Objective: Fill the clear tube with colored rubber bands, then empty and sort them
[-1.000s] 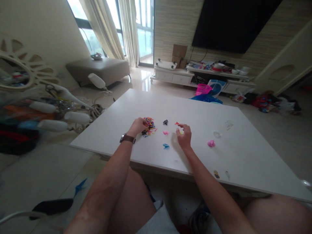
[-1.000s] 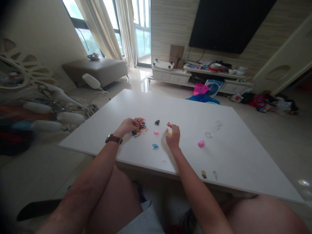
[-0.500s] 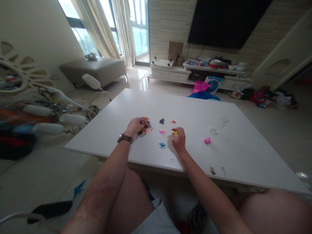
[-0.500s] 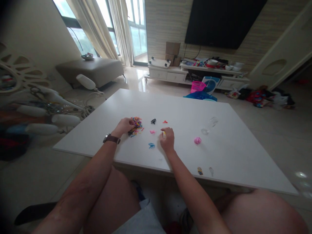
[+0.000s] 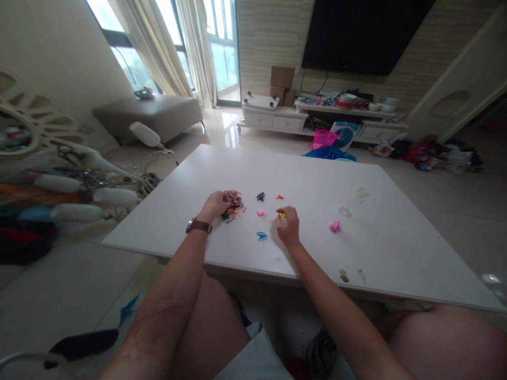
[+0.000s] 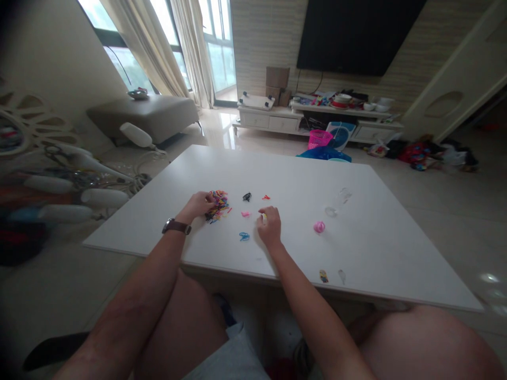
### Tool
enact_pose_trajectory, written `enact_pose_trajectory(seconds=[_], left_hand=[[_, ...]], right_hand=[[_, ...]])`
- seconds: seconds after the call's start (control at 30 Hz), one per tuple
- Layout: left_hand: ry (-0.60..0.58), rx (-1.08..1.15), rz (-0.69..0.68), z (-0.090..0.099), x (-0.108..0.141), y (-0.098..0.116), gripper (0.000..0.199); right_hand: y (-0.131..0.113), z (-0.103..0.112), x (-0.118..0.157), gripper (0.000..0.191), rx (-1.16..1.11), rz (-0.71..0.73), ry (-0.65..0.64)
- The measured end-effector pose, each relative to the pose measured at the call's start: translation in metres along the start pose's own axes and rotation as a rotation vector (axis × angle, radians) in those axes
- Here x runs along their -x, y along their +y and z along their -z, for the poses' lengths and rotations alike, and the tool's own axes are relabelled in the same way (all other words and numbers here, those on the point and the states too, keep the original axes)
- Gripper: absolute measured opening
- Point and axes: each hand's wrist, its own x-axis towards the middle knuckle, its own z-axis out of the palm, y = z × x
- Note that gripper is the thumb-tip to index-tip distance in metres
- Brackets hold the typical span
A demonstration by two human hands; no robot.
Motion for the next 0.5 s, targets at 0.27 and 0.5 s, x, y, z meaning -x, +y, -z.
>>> enact_pose_trajectory(seconds=[0.27, 0.5], left_hand=[[0.056, 0.136, -0.026, 0.014, 0.006, -0.003, 0.011], [0.048, 0.43, 0.001, 0.013, 0.005, -0.01, 0.027]], right_hand=[[-0.001, 0.0, 0.0, 0.019, -0.002, -0.01, -0.003], [-0.001, 0.0, 0.001, 0.019, -0.009, -0.029, -0.016]])
